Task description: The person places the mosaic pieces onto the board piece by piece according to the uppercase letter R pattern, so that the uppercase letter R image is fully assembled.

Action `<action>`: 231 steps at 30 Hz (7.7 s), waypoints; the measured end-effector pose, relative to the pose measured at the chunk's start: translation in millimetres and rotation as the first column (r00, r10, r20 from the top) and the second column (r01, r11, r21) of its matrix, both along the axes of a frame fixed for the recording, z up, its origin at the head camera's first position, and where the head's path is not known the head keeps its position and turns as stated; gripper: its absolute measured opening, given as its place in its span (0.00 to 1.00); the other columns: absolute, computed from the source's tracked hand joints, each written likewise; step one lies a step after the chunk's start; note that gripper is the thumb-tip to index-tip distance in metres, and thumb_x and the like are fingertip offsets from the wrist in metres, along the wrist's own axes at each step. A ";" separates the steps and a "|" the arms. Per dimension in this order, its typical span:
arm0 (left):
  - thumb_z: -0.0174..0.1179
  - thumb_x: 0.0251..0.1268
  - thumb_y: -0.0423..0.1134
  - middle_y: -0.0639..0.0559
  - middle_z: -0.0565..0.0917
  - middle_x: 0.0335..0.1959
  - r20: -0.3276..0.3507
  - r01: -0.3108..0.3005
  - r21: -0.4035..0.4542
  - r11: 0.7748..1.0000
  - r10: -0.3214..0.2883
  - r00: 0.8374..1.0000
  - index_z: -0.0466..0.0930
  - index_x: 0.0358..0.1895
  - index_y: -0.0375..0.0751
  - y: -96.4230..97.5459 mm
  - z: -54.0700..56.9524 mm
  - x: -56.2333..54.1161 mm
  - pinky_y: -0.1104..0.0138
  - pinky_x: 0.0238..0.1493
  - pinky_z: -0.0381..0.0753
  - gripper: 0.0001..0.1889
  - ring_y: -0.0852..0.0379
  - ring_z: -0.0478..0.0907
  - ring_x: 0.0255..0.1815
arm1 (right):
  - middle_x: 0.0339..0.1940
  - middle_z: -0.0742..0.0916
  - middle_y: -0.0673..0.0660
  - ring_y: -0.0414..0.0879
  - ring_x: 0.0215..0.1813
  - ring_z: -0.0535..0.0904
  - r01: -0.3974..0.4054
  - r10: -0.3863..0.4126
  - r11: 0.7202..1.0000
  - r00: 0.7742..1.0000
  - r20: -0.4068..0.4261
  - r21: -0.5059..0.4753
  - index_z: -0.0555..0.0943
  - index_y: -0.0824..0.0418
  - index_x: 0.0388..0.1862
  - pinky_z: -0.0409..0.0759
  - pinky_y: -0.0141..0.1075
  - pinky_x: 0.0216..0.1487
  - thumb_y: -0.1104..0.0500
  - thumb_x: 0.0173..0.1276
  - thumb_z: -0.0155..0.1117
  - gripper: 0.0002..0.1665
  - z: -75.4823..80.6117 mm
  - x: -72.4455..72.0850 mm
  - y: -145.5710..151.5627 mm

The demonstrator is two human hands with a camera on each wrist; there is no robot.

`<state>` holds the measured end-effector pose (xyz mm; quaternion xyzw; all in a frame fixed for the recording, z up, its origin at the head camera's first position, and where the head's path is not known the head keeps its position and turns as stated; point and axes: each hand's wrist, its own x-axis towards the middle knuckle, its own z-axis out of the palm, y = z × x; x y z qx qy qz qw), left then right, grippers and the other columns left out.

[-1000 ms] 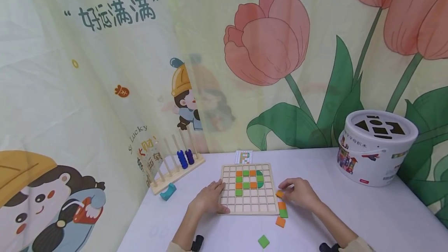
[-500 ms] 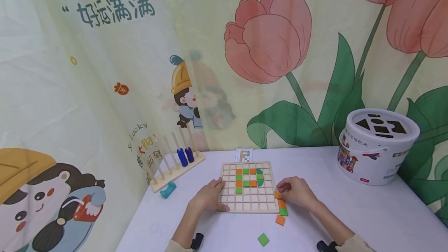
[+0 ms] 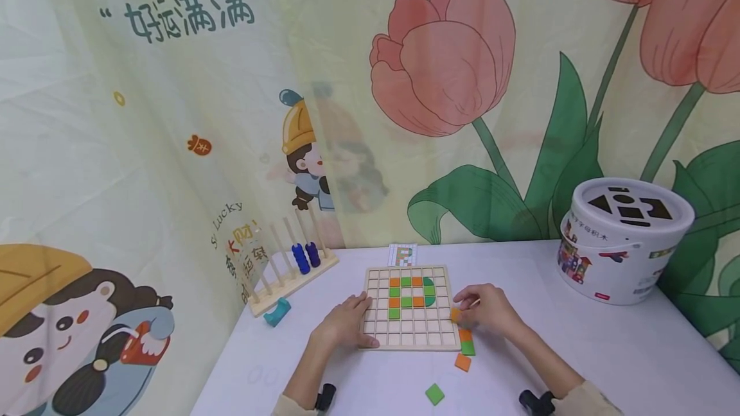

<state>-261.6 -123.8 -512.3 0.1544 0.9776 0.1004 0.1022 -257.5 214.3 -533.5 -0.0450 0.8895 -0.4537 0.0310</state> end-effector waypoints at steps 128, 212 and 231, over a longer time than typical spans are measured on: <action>0.81 0.48 0.60 0.44 0.68 0.79 -0.009 -0.011 -0.023 1.000 0.010 1.000 0.69 0.77 0.40 1.6 -0.6 -0.4 0.44 0.77 0.66 0.53 0.41 0.63 0.80 | 0.34 0.86 0.49 0.46 0.35 0.78 -0.112 0.100 0.983 0.991 0.083 0.148 0.88 0.58 0.41 0.80 0.35 0.35 0.75 0.41 0.81 0.26 4.5 28.2 -0.2; 0.79 0.49 0.62 0.45 0.68 0.80 0.008 -0.015 -0.037 0.999 0.015 1.000 0.70 0.77 0.42 3.7 6.4 0.9 0.46 0.78 0.66 0.52 0.43 0.63 0.80 | 0.26 0.87 0.46 0.43 0.31 0.84 -0.250 0.239 0.964 0.964 -0.115 -0.093 0.88 0.62 0.39 0.84 0.33 0.32 0.71 0.56 0.79 0.12 -15.1 -26.2 -115.7; 0.79 0.49 0.63 0.47 0.67 0.80 -0.018 -0.007 -0.038 0.999 0.006 1.000 0.70 0.77 0.43 2.0 -0.4 -1.0 0.47 0.78 0.66 0.52 0.44 0.64 0.80 | 0.26 0.86 0.43 0.40 0.31 0.83 -0.209 0.206 0.978 0.967 -0.148 -0.007 0.88 0.58 0.38 0.84 0.31 0.35 0.70 0.54 0.81 0.14 -12.4 -19.4 -111.4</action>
